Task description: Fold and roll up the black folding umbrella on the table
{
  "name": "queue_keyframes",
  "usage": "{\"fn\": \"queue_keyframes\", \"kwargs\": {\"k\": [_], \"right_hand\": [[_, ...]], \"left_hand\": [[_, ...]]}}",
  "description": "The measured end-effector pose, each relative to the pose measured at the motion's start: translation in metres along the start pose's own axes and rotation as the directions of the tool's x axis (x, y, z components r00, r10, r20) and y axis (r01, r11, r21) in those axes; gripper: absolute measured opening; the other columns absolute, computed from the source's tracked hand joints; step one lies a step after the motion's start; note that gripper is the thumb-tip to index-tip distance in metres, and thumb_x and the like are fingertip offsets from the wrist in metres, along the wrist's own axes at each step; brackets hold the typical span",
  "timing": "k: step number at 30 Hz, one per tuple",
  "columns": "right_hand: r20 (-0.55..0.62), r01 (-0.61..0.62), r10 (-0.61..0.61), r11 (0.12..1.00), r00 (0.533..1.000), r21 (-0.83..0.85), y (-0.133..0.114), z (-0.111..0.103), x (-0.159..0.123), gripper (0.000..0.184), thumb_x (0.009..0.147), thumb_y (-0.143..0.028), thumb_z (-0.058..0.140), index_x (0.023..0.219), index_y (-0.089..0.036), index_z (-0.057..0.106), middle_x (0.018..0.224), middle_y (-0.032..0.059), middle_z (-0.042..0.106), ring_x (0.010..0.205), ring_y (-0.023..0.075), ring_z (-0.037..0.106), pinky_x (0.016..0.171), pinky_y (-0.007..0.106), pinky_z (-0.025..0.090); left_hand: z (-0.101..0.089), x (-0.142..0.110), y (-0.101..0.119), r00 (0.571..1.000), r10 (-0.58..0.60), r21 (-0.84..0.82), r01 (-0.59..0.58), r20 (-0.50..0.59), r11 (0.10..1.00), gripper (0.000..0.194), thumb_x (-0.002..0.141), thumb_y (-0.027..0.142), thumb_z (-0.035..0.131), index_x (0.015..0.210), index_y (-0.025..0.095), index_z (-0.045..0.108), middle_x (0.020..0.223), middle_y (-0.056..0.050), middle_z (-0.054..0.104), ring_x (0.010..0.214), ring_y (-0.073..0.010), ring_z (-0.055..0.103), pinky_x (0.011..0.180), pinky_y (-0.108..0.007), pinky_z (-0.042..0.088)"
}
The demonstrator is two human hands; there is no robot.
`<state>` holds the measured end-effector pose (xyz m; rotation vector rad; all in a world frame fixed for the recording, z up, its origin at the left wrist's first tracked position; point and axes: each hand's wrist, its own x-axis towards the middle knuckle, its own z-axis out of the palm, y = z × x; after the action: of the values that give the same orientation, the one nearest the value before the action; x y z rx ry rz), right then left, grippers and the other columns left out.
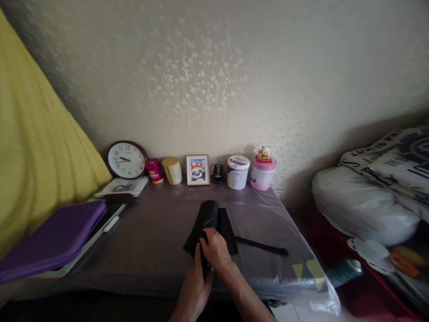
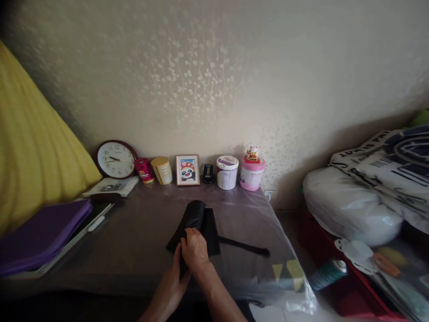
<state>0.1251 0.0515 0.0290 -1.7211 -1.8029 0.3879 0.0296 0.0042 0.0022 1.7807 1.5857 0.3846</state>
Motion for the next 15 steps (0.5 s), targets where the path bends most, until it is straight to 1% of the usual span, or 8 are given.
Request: {"fn": "queue_keyframes", "kwargs": {"k": [3,5,7,10,12,15], "right_hand": [[0.020,0.028,-0.028,0.999,0.999,-0.024,-0.003,-0.001,-0.002,0.025,0.078,-0.017,0.044,0.096,-0.018,0.061,0.090,0.0059,0.062,0.087,0.0163,0.056,0.079,0.026,0.043],[0.011,0.054,-0.054,0.998,0.998,-0.033,-0.003,-0.001,-0.005,0.023,0.077,-0.017,0.045,0.092,-0.019,0.062,0.088,0.0047,0.060,0.086,0.0155,0.055,0.079,0.025,0.042],[-0.005,0.082,-0.082,0.996,0.997,-0.038,-0.003,-0.001,-0.008,0.020,0.077,-0.018,0.046,0.090,-0.020,0.062,0.087,0.0045,0.059,0.086,0.0155,0.054,0.081,0.025,0.041],[-0.021,0.129,-0.129,0.991,0.991,-0.033,-0.004,-0.002,-0.013,0.019,0.078,-0.018,0.046,0.086,-0.020,0.063,0.086,0.0048,0.057,0.085,0.0159,0.053,0.081,0.027,0.040],[-0.021,0.155,-0.156,0.987,0.988,-0.034,-0.004,-0.003,-0.015,0.019,0.078,-0.017,0.045,0.081,-0.020,0.063,0.084,0.0046,0.057,0.082,0.0160,0.052,0.080,0.028,0.040],[-0.022,0.180,-0.180,0.984,0.983,-0.016,-0.003,-0.005,-0.017,0.020,0.077,-0.014,0.043,0.077,-0.020,0.062,0.080,0.0038,0.058,0.079,0.0156,0.052,0.078,0.029,0.040]], "left_hand": [[0.003,0.002,-0.004,1.000,-0.012,-0.025,0.012,-0.007,1.000,0.067,0.085,0.029,0.037,0.138,0.009,0.000,0.089,-0.013,0.066,0.074,-0.0187,0.065,0.062,-0.022,0.041],[0.004,0.003,-0.005,1.000,0.004,-0.064,-0.005,-0.024,0.998,0.069,0.084,0.027,0.040,0.137,0.008,0.001,0.093,-0.014,0.065,0.076,-0.0182,0.064,0.062,-0.021,0.041],[0.004,0.002,-0.005,0.999,0.002,-0.107,-0.006,-0.037,0.994,0.072,0.082,0.026,0.041,0.137,0.007,-0.003,0.095,-0.014,0.065,0.075,-0.0178,0.064,0.062,-0.021,0.042],[0.003,-0.001,-0.003,0.998,-0.008,-0.145,-0.002,-0.064,0.989,0.078,0.081,0.024,0.042,0.136,0.006,-0.011,0.093,-0.014,0.066,0.071,-0.0166,0.064,0.062,-0.021,0.042],[0.002,-0.002,-0.002,0.998,0.019,-0.149,-0.028,-0.061,0.988,0.080,0.082,0.026,0.042,0.135,0.006,-0.014,0.089,-0.013,0.067,0.066,-0.0166,0.064,0.059,-0.021,0.042],[-0.003,-0.004,0.001,0.998,0.056,-0.171,-0.060,-0.027,0.983,0.079,0.082,0.030,0.041,0.136,0.006,-0.013,0.089,-0.012,0.067,0.064,-0.0167,0.063,0.056,-0.021,0.042]]}}
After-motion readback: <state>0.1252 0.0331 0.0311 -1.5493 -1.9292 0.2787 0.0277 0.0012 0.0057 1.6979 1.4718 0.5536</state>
